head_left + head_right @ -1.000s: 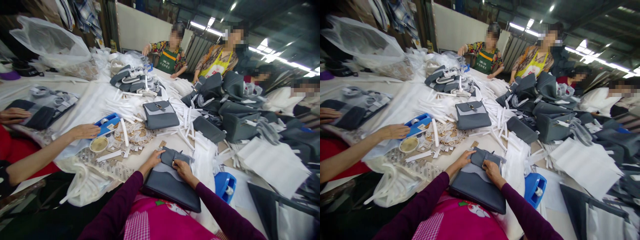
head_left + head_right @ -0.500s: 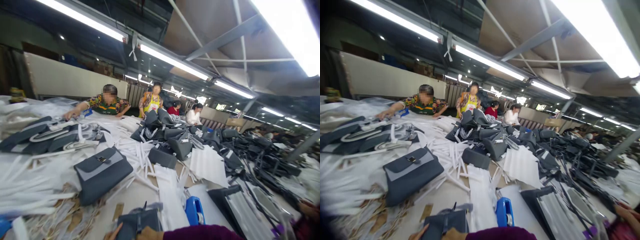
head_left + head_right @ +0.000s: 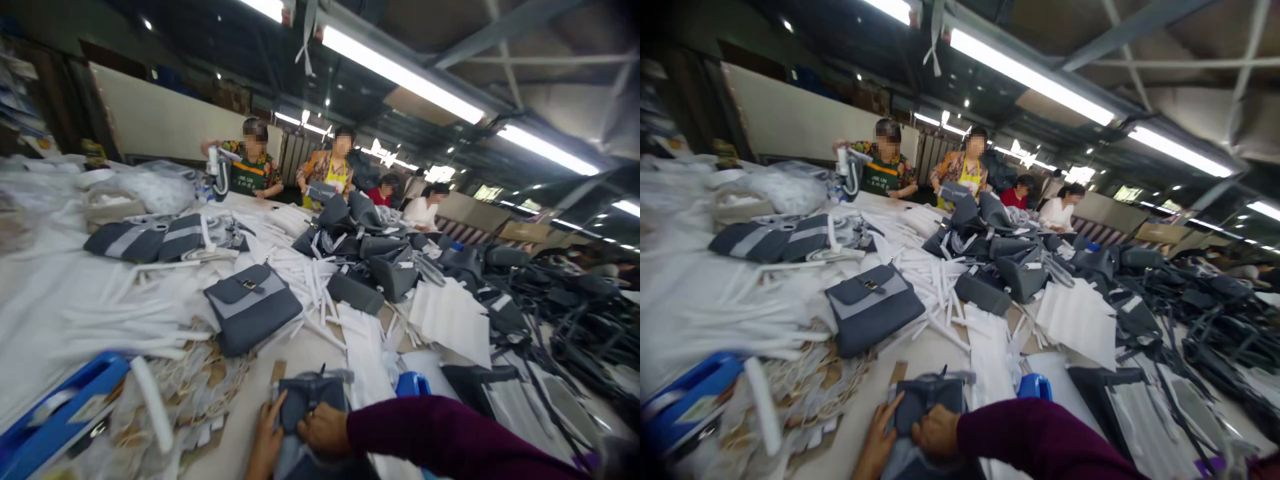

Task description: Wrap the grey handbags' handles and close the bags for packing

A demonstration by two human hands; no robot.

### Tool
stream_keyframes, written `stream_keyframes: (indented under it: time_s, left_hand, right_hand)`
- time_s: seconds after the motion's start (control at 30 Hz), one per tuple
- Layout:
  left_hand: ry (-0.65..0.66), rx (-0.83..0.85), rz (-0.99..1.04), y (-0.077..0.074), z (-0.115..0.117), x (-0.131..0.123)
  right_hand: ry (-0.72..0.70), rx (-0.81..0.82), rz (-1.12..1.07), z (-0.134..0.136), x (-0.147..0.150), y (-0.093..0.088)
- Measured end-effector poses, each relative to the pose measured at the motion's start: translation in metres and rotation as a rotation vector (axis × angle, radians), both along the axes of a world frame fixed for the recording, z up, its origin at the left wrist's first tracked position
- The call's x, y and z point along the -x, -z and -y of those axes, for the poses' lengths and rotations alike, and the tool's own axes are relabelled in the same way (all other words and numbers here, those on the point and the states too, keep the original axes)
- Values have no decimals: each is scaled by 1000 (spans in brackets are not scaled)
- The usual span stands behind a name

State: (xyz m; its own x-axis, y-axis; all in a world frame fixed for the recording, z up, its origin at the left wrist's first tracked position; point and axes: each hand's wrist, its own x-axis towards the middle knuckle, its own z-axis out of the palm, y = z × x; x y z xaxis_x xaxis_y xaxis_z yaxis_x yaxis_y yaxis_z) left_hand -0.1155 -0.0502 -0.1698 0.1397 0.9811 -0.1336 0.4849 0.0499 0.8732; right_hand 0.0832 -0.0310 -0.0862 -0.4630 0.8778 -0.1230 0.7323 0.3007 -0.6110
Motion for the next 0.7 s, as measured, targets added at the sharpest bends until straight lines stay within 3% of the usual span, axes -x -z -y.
stream_keyframes:
  time_s: [0.07,0.13,0.2,0.3,0.37,0.43,0.5,0.6,0.7]
  left_hand:
    - [46,38,-173,-20,8,-4]
    - [3,49,-267,-39,11,-7]
    - [37,-8,-325,-54,12,-12]
    - [267,-101,-333,-66,15,-20]
    - [376,-109,-337,-68,18,-25]
    - [398,-108,-364,-68,21,-29]
    - [396,-105,-394,-67,24,-33]
    - [404,-84,-426,-70,27,-39]
    - [421,-46,-445,-76,31,-46]
  right_hand:
    - [-290,-25,248,14,8,10]
    - [-469,-84,403,19,6,13]
    - [-499,-99,399,18,-2,11]
    - [-483,-84,325,17,-14,5]
    - [-381,-41,200,18,-21,0]
    - [-227,-14,61,21,-33,-3]
    - [21,-48,-91,29,-52,-5]
    - [505,-90,-358,54,-87,3]
    - [807,191,-609,93,-112,21]
